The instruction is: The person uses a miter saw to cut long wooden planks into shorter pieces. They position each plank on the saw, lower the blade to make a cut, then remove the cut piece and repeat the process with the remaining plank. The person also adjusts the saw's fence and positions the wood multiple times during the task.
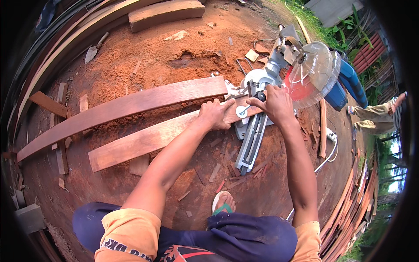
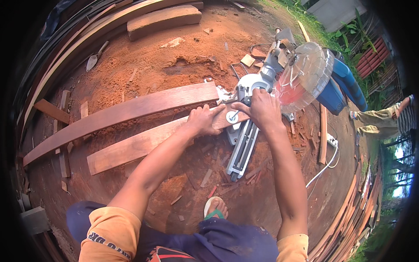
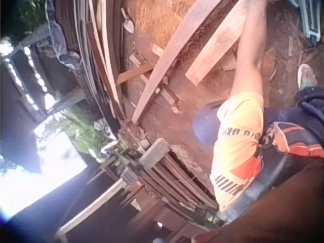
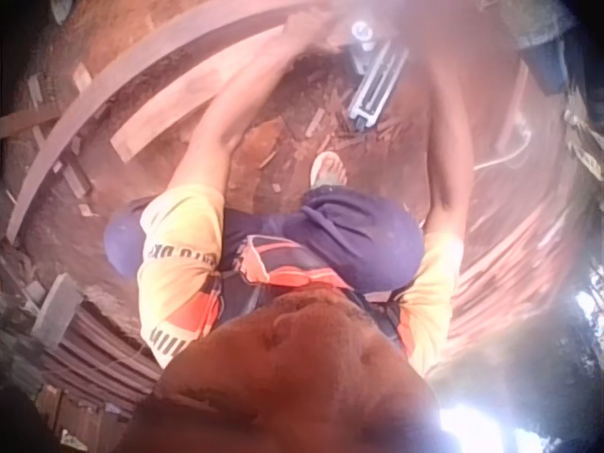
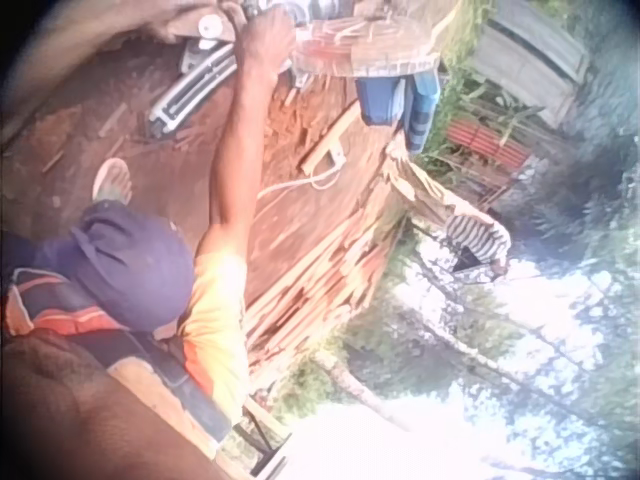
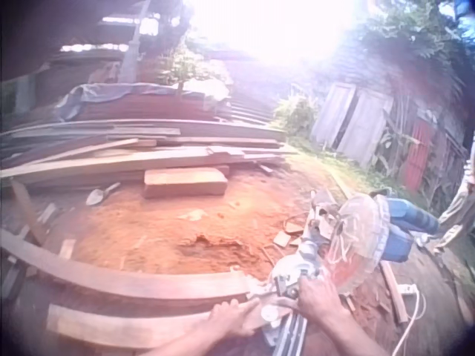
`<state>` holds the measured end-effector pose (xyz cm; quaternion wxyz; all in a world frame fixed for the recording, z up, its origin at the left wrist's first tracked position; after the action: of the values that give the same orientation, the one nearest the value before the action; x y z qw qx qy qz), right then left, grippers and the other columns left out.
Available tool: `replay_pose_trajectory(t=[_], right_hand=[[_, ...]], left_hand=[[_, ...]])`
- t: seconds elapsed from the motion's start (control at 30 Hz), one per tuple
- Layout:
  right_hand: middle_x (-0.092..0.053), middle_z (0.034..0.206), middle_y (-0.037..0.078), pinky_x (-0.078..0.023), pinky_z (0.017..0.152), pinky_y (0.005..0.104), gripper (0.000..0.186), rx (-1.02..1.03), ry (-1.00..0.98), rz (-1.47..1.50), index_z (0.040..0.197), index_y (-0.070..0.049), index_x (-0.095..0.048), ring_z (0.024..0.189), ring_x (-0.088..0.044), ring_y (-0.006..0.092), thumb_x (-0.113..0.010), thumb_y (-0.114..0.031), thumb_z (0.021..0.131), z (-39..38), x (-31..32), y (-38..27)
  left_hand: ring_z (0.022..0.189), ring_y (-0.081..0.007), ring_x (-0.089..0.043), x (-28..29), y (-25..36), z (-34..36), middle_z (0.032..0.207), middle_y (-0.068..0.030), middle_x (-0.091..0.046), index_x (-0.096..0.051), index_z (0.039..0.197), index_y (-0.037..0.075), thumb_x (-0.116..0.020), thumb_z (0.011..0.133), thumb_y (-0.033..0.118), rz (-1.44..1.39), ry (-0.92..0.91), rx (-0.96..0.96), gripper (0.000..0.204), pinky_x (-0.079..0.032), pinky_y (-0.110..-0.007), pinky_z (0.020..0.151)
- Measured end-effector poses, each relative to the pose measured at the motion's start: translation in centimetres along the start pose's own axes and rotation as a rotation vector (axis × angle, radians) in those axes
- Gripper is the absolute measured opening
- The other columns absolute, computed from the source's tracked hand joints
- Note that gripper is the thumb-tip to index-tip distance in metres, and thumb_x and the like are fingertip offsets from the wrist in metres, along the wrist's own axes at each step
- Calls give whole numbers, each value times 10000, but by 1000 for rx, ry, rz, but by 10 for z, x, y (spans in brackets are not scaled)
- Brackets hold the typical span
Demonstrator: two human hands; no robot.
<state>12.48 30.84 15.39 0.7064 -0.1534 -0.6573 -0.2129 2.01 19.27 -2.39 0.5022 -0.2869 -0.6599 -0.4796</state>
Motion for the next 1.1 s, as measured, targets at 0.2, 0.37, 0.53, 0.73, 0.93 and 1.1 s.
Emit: replay_pose_trajectory(t=[0.2, 0.37, 0.53, 0.73, 0.93, 1.1], right_hand=[[-707, 882, 268, -573, 779, 499, 430, 35, 15, 13, 1003, 31, -691, 861, -716, 434, -728, -395, 961, -2, -10, -3], [-683, 1176, 256, -566, 863, 503, 554, -34, -87, -66, 1228, 4, -658, 1036, -704, 404, -774, -433, 908, 4, 9, -10], [-602, 1439, 138, -509, 1067, 481, 647, 258, 487, 49, 1430, -145, -602, 1273, -626, 357, -824, -345, 856, -38, 104, -14], [-641, 1408, 176, -462, 1103, 451, 706, 5, 729, -144, 1411, -125, -647, 1312, -607, 346, -602, -668, 962, -24, 225, 165], [-644, 1388, 243, -474, 1088, 496, 1056, -50, 171, 167, 1537, -105, -529, 1273, -631, 392, -652, -827, 776, -27, 180, 185], [-565, 1506, 233, -453, 1157, 488, 1162, -78, 99, 236, 1609, -25, -367, 1368, -581, 373, -946, -379, 666, -84, 152, 158]], left_hand=[[1028, -396, -692, 0, 2, 4, 1177, -210, -650, -389, 1610, 347, -848, 668, 564, -15, -34, 11, 1070, -565, -506, 858], [1043, -396, -686, 3, 3, 3, 1199, -207, -647, -379, 1614, 350, -847, 662, 552, -21, -16, -6, 1080, -562, -509, 872], [1061, -399, -682, -1, -5, 0, 1217, -218, -640, -358, 1626, 354, -841, 684, 565, 3, -13, 9, 1081, -557, -505, 895], [1007, -382, -680, 0, 12, 6, 1141, -216, -637, -363, 1630, 366, -833, 692, 608, -1, -20, -22, 1077, -562, -499, 861], [996, -386, -680, -3, -4, 0, 1123, -218, -640, -368, 1629, 368, -831, 687, 605, 5, -17, 11, 1076, -559, -508, 855], [1001, -393, -673, -3, -1, 2, 1140, -224, -635, -368, 1630, 357, -846, 678, 590, -18, -3, 8, 1091, -549, -513, 867]])
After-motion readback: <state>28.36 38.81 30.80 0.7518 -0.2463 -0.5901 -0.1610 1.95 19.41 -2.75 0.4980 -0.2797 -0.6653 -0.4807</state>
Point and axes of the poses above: each hand's wrist, its own z-axis towards the middle knuckle, its own x-axis out of the back of the hand, y = z × x, the point moved 6 cm from there along z, towards the middle knuckle
